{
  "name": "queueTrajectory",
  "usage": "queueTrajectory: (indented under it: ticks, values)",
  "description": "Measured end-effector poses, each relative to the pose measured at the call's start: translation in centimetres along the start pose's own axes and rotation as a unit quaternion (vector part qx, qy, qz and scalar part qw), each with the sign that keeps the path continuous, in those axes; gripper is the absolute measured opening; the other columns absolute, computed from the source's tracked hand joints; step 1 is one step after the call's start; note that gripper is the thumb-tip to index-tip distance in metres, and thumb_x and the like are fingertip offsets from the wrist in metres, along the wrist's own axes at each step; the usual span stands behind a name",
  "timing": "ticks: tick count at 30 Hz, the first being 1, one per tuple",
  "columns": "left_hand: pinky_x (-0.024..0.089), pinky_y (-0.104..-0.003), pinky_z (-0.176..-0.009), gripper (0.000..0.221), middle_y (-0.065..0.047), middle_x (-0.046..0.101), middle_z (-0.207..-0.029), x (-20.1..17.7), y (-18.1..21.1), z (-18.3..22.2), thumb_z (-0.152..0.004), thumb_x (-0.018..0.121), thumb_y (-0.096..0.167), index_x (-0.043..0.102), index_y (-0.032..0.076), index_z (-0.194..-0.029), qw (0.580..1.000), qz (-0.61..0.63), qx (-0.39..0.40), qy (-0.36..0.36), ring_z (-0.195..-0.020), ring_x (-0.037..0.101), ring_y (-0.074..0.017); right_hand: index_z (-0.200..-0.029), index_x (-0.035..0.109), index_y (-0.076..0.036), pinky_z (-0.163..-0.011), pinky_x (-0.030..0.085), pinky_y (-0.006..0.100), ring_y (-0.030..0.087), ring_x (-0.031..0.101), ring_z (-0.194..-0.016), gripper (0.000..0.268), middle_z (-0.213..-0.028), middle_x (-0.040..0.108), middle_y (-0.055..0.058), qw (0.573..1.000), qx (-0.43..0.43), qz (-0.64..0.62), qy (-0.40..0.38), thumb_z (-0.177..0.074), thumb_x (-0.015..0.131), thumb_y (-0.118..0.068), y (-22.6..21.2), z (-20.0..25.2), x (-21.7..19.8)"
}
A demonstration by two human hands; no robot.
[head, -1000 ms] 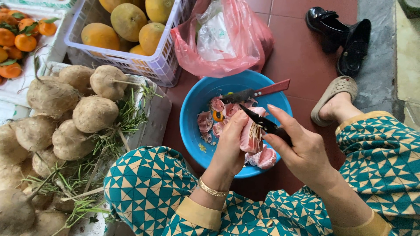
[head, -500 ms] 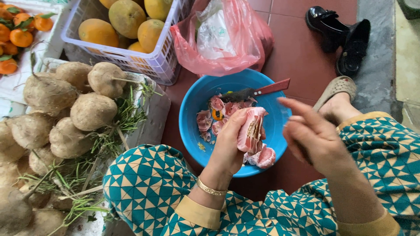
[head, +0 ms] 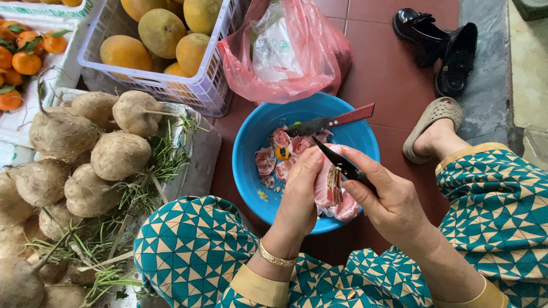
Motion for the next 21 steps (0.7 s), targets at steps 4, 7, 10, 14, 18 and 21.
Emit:
queueTrajectory:
  ticks: [4, 7, 10, 14, 18, 21]
  values:
    - [0.048, -0.025, -0.085, 0.031, -0.009, 0.066, -0.109, 0.2, 0.3, 0.2, -0.106, 0.05, 0.022, 0.063, 0.0, -0.123, 1.0, -0.013, 0.019, -0.009, -0.096, 0.06, -0.012, -0.14, 0.055, -0.001, -0.085, 0.061, 0.028, 0.02, 0.075, -0.104, 0.051, -0.138, 0.068, 0.016, 0.996, -0.068, 0.047, 0.025, -0.091, 0.067, -0.008, -0.2, -0.1, 0.1]
    - [0.05, -0.027, -0.089, 0.037, -0.012, 0.065, -0.115, -0.1, 0.0, 0.1, -0.105, 0.048, 0.024, 0.061, -0.002, -0.127, 0.999, -0.028, -0.012, 0.013, -0.101, 0.061, -0.0157, -0.138, 0.058, -0.002, -0.063, 0.055, 0.024, 0.012, 0.067, -0.072, 0.049, -0.121, 0.075, 0.011, 0.998, -0.035, 0.055, 0.026, -0.09, 0.069, -0.004, 0.7, -0.3, -0.6]
    - [0.05, -0.029, -0.091, 0.039, -0.014, 0.067, -0.123, -0.5, 0.1, -0.1, -0.105, 0.045, 0.023, 0.062, -0.002, -0.13, 1.0, -0.003, -0.01, -0.002, -0.104, 0.062, -0.0169, -0.144, 0.055, -0.005, -0.031, 0.029, 0.019, 0.007, 0.042, -0.04, 0.047, -0.072, 0.061, 0.006, 0.956, 0.152, -0.252, -0.013, -0.097, 0.056, -0.006, 2.9, -0.3, -1.1]
    - [0.051, -0.027, -0.081, 0.037, -0.012, 0.067, -0.113, -0.6, 0.0, -0.2, -0.107, 0.047, 0.025, 0.062, 0.0, -0.128, 0.999, 0.039, -0.025, -0.008, -0.094, 0.062, -0.0145, -0.159, 0.037, -0.009, -0.034, 0.032, 0.019, 0.008, 0.046, -0.042, 0.063, -0.07, 0.061, 0.005, 0.961, 0.109, -0.248, -0.06, -0.098, 0.052, -0.011, 1.5, -0.2, -0.7]
    - [0.049, -0.026, -0.082, 0.032, -0.01, 0.065, -0.11, -0.4, 0.1, 0.0, -0.107, 0.046, 0.021, 0.061, 0.001, -0.127, 0.999, 0.048, -0.011, -0.009, -0.094, 0.059, -0.0128, -0.152, 0.05, -0.013, -0.042, 0.037, 0.021, 0.007, 0.048, -0.048, 0.059, -0.068, 0.063, 0.0, 0.99, 0.086, -0.093, -0.054, -0.094, 0.061, -0.013, 0.9, 0.1, -0.1]
    - [0.047, -0.03, -0.094, 0.033, -0.011, 0.065, -0.117, -0.3, 0.1, 0.1, -0.105, 0.048, 0.022, 0.06, 0.0, -0.126, 0.999, 0.035, -0.005, 0.001, -0.105, 0.059, -0.016, -0.145, 0.054, -0.004, -0.061, 0.055, 0.022, 0.01, 0.067, -0.071, 0.054, -0.128, 0.073, 0.011, 0.999, -0.021, 0.022, -0.015, -0.092, 0.064, -0.008, -0.7, -0.2, 0.1]
Point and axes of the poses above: each hand's wrist, its own z-axis away from the middle knuckle, its own x-axis out of the palm, y = z × x, the point moved 5 cm from there along -z, towards the middle knuckle
